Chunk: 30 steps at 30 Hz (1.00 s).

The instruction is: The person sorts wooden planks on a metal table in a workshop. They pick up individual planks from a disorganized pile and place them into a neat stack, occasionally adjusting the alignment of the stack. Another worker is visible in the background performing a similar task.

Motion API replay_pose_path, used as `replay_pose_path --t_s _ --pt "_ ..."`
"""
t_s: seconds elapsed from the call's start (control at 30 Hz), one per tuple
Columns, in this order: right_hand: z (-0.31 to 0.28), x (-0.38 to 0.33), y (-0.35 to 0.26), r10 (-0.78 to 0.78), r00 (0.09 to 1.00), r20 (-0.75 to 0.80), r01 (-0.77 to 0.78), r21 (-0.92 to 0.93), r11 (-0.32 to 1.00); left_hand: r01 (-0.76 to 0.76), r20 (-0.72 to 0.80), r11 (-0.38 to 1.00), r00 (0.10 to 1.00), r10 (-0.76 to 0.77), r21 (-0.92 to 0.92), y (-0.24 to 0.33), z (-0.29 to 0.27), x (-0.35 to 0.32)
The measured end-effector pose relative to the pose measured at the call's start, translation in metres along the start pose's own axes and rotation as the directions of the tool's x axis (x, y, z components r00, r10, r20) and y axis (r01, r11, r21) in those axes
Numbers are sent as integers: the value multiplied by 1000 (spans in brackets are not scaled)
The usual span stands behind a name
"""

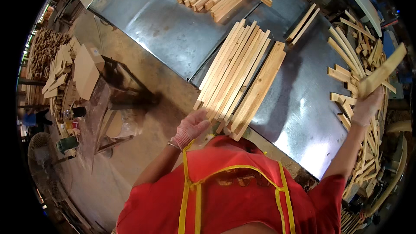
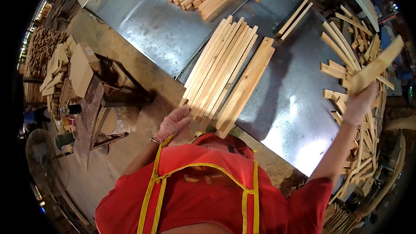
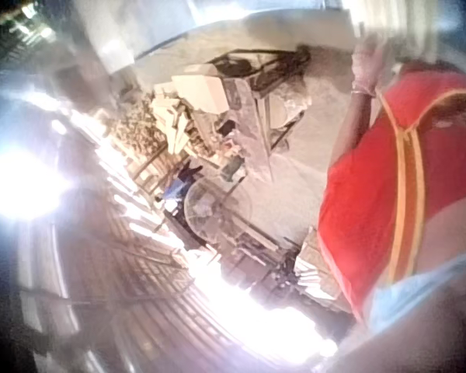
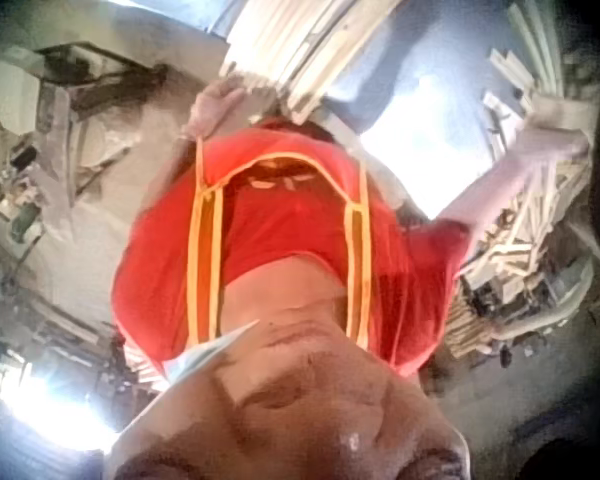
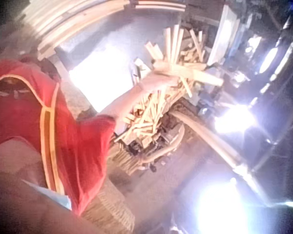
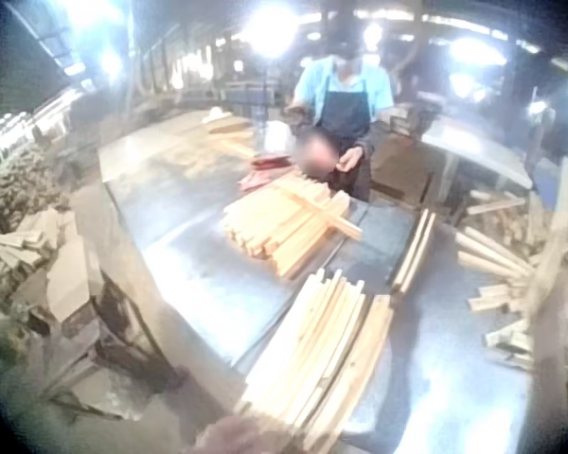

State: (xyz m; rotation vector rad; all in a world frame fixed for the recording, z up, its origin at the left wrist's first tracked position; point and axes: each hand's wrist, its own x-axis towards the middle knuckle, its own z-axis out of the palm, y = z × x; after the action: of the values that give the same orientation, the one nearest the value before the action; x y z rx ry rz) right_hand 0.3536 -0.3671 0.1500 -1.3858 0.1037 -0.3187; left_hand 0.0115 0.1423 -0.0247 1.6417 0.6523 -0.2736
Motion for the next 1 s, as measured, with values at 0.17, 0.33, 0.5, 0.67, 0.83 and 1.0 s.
replay_pose_path --t_s 0.17,0.33,0.5,0.67,0.83,1.0 --pt "41 18 32 -172 984 -50 133 -437 890 -247 -168 765 893 418 594 12 -3 62" --pt "129 -167 207 462 862 208 105 -965 239 -131 -226 632 862 453 764 9 -7 132" --pt "203 -231 237 491 848 200 -404 -357 842 -52 -50 811 994 100 582 82 3 136" --pt "252 -246 175 557 810 181 -491 -309 815 -169 -32 965 983 179 199 39 -26 154" --pt "248 -248 218 619 665 418 -479 -397 783 -4 -216 824 964 153 566 77 -28 154" --pt "187 -233 161 541 644 541 -435 -322 841 27 -168 583 968 189 812 49 -61 174"
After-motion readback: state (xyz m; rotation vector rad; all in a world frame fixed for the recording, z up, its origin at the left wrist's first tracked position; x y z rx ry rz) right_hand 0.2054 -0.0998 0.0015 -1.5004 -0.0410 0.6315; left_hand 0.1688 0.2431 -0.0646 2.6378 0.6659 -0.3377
